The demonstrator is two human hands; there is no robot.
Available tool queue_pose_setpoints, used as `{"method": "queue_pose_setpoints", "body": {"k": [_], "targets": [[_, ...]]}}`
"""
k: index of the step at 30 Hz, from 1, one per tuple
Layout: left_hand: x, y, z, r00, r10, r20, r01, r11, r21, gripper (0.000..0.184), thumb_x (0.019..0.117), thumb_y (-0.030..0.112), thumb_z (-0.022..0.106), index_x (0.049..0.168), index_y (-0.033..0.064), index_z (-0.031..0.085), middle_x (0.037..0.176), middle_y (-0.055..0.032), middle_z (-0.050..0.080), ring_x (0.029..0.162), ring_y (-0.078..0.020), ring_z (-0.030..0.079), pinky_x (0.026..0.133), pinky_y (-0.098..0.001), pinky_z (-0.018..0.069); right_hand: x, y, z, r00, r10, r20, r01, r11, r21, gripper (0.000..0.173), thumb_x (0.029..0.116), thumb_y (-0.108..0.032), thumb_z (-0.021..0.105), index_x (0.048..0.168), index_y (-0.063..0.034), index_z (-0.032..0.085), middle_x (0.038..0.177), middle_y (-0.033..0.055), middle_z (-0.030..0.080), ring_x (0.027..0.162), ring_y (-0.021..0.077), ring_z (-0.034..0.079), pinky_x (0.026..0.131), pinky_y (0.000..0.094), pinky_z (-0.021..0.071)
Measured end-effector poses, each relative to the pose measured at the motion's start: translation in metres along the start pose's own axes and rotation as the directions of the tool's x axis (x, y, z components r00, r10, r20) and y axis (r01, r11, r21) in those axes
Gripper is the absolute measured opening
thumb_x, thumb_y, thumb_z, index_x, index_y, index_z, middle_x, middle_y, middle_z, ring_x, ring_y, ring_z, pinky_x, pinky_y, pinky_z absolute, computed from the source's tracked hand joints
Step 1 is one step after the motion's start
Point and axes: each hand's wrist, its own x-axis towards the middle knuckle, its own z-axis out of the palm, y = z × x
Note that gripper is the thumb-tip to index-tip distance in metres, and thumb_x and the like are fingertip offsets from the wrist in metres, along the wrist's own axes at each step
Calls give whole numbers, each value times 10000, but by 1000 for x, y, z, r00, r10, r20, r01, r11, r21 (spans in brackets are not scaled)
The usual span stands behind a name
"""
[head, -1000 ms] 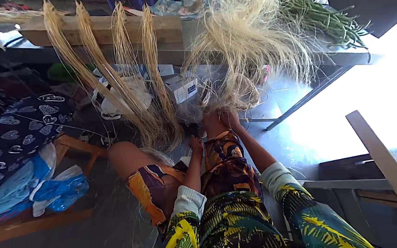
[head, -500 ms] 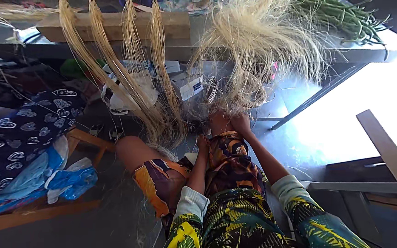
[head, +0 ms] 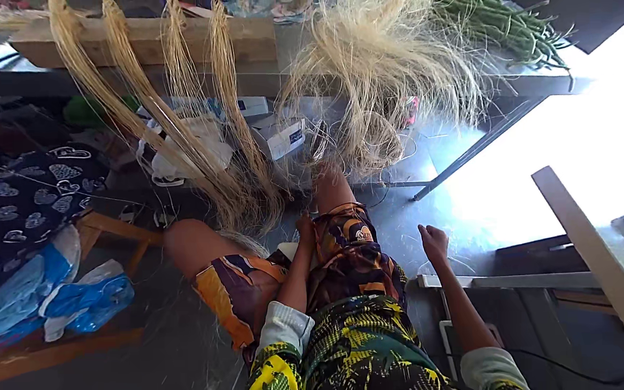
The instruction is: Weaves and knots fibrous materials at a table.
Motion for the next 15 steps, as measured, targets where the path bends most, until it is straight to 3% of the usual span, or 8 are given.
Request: {"method": "queue_pose_setpoints", "body": {"k": [3,4,6,7,8,11,13,15], "targets": [[-1,-1,0,999,35,-25,-36,999,-40,383,1111,203,431,915,-78,602,700,-55,492,601,-105,466,631,-274,442,-21,11,26,995,93,47,-97,992,82,450,1049,-229,560,674,11,497,634,72,424,644,217,455,689,455,404],[-1,0,0,998,61,-19,-61,998,-14,378,1110,185,430,917,-87,608,701,-58,498,608,-103,469,640,-272,440,-27,13,36,992,106,62,-112,988,105,445,1046,-233,563,671,-4,490,629,55,417,632,201,450,675,442,404],[2,-2,-6,989,145,9,-144,972,186,363,1099,166,446,969,-111,642,822,-142,599,751,-179,562,762,-344,477,-39,15,52,983,145,108,-157,981,112,435,1051,-245,563,711,25,530,664,83,454,667,220,472,703,459,418],[5,0,-13,984,173,53,-180,923,341,364,1090,169,458,1025,-128,659,974,-228,658,923,-276,626,887,-441,488,-43,17,58,977,166,136,-178,980,85,437,1054,-259,564,740,45,557,696,118,490,702,248,500,732,478,427],[6,3,-21,978,182,104,-210,848,487,360,1075,180,470,1056,-123,665,1111,-275,649,1071,-351,623,962,-528,461,-46,20,64,968,181,175,-191,981,43,443,1058,-270,564,782,76,589,746,172,537,755,296,535,776,513,435],[3,14,-39,985,92,147,-172,626,760,382,996,277,591,1218,-22,680,1500,-330,421,1391,-495,411,1052,-709,356,-57,33,81,946,161,281,-137,985,-102,455,1062,-298,549,792,61,617,803,218,609,821,355,603,790,553,453],[-5,18,-40,983,129,128,-178,543,820,414,964,301,632,1269,23,662,1542,-348,337,1417,-534,340,1047,-709,354,-65,35,87,912,176,371,-108,975,-196,379,1062,-260,543,892,48,686,943,243,689,968,389,666,875,572,492],[-10,20,-35,913,379,147,-353,557,752,358,963,264,621,1208,13,698,1405,-339,490,1328,-508,454,1041,-635,408,-64,53,105,874,215,436,-105,959,-262,285,1030,-245,594,1082,-4,737,1128,216,718,1118,379,668,980,577,493]]}}
